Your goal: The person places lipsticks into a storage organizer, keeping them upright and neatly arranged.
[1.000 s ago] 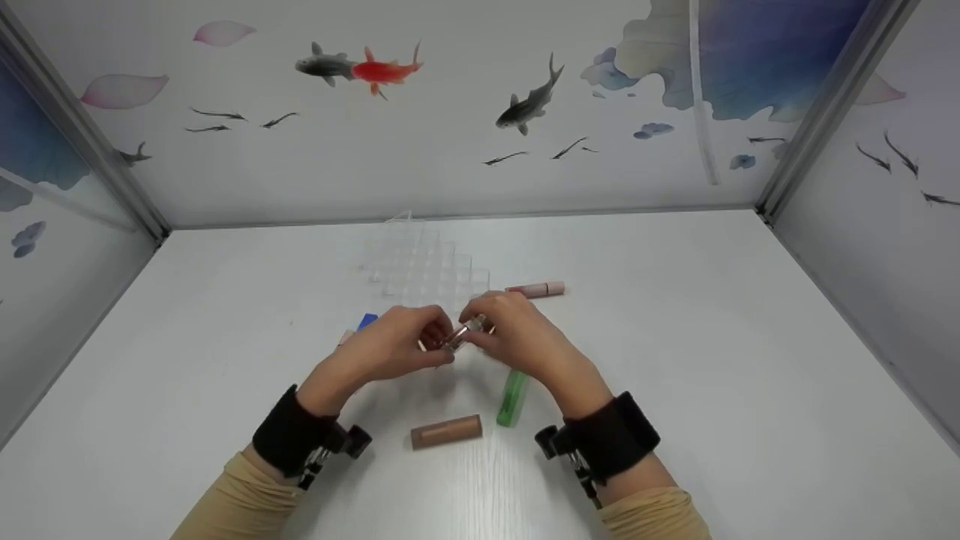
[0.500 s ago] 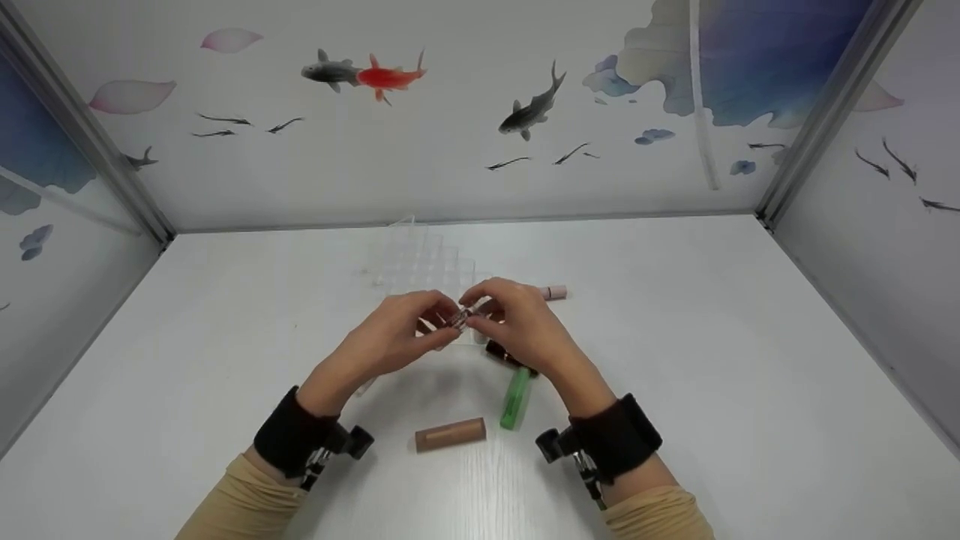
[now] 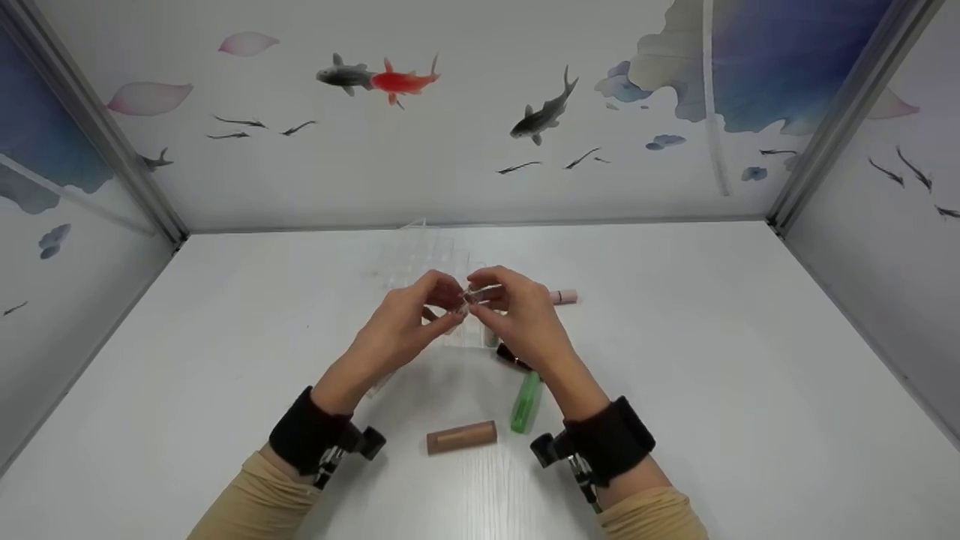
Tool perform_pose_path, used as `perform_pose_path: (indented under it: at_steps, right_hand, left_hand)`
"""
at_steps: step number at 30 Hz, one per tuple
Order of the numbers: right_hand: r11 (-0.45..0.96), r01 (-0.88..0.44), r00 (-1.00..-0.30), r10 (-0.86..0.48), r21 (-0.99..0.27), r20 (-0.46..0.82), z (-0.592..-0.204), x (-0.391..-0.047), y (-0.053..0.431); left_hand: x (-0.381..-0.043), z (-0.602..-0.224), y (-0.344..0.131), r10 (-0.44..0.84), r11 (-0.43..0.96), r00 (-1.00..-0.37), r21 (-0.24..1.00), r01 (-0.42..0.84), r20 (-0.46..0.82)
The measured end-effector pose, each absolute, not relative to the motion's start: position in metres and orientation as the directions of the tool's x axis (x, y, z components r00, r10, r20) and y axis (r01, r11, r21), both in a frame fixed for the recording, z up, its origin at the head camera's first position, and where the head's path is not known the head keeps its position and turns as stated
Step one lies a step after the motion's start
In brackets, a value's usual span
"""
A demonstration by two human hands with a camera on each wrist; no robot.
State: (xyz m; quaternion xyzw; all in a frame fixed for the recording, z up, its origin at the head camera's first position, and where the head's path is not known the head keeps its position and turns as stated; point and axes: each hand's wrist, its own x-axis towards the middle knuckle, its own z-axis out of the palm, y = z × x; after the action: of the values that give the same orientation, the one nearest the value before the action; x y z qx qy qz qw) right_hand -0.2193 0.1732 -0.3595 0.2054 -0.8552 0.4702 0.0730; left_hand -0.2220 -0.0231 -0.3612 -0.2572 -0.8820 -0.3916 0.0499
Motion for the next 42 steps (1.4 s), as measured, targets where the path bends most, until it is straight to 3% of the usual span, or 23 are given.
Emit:
perform_pose_path:
  at_steps: [6, 13, 23, 42]
  right_hand:
    - [0.475, -0.38, -0.925, -0.196, -0.794, 0.326, -0.35, -0.221, 0.163]
    - [0.504, -0.423, -0.902, -0.153, -0.752, 0.405, -0.347, -0.22, 0.158]
    - [0.609, -0.469, -0.854, -0.13, -0.639, 0.503, -0.354, -0.223, 0.162]
    - [0.645, -0.481, -0.849, -0.175, -0.593, 0.498, -0.366, -0.226, 0.159]
  left_hand:
    - [-0.223, -0.364, -0.021, 0.34, 0.52, -0.854, 0.677, 0.52, 0.395]
    - [-0.221, -0.365, -0.017, 0.254, 0.495, -0.846, 0.688, 0.531, 0.47]
    - [-0.221, -0.365, -0.015, 0.313, 0.549, -0.833, 0.629, 0.55, 0.456]
    - [-0.224, -0.372, -0.017, 0.347, 0.546, -0.841, 0.64, 0.542, 0.416]
